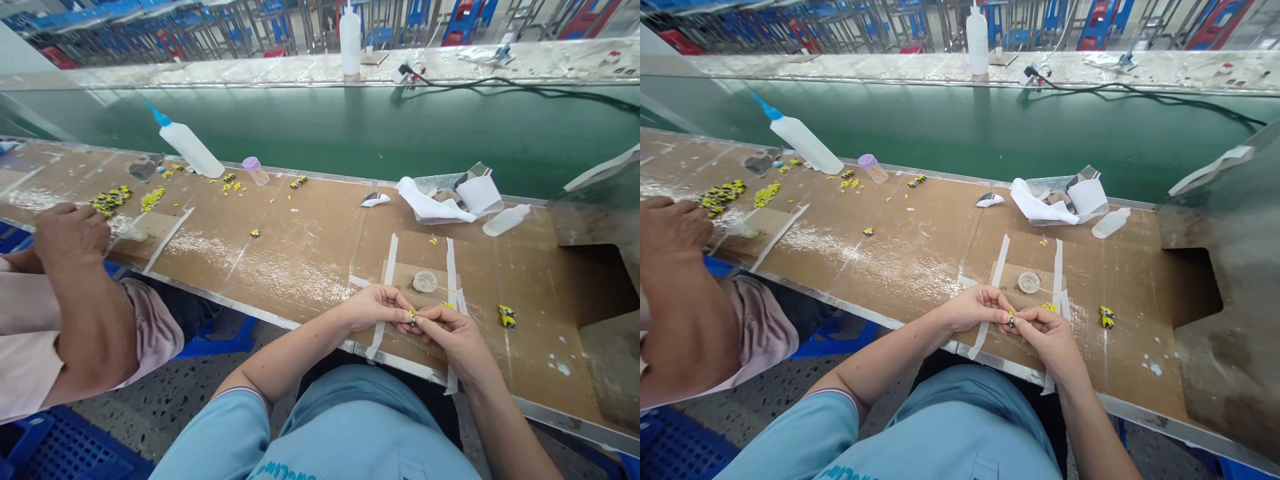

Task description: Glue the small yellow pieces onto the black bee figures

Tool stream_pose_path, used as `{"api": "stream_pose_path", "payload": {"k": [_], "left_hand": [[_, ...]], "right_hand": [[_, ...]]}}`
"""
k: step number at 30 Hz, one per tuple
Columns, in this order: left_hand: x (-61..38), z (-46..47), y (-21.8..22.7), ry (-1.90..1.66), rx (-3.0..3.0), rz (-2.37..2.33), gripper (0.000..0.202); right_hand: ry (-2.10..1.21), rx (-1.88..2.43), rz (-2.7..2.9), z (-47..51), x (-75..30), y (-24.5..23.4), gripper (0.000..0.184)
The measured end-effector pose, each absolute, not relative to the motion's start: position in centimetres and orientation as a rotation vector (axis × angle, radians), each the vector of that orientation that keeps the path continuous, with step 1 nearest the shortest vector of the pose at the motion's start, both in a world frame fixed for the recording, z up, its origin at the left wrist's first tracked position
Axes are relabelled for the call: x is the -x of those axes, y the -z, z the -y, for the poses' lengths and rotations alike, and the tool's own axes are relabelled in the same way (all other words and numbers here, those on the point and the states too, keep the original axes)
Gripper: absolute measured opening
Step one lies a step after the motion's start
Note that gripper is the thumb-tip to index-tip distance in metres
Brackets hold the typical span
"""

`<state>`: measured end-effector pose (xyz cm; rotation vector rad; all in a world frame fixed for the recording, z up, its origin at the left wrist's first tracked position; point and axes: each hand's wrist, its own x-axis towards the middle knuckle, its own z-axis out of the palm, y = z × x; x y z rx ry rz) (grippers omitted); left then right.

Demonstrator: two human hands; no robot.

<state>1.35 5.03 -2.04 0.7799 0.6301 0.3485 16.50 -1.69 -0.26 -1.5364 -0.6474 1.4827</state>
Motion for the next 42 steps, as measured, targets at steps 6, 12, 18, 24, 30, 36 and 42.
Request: {"api": "stream_pose_path", "payload": {"k": [6,12,18,24,30,36,42], "left_hand": [[-1.3,-5.0,2.2,-0.342,-0.799,-0.642,0.047],[-1.3,-5.1,2.1,-0.348,-0.786,-0.614,0.046],[-1.1,-5.3,2.4,-0.329,-0.696,-0.556,0.047],[-0.9,-5.4,2.6,-0.306,-0.626,-0.575,0.043],[-1.0,-5.5,2.3,-0.298,-0.595,-0.571,0.042],[-1.0,-5.6,2.3,-0.292,-0.615,-0.583,0.042],[-0.9,-5.5,2.3,-0.296,-0.655,-0.575,0.039]], "right_hand": [[-1.454,1.538,0.679,1.7,-16.5,0.4,0.044],[-1.385,1.491,0.775,2.3,-16.7,1.2,0.04],[-1.1,1.362,0.998,3.0,-16.1,2.6,0.024],[-0.899,1.432,1.136,3.4,-15.7,3.5,0.025],[-0.847,1.45,1.177,3.5,-15.6,3.6,0.022],[-0.805,1.446,1.24,3.5,-15.7,3.8,0.019],[-0.761,1.454,1.293,3.5,-15.6,3.6,0.019]]}}
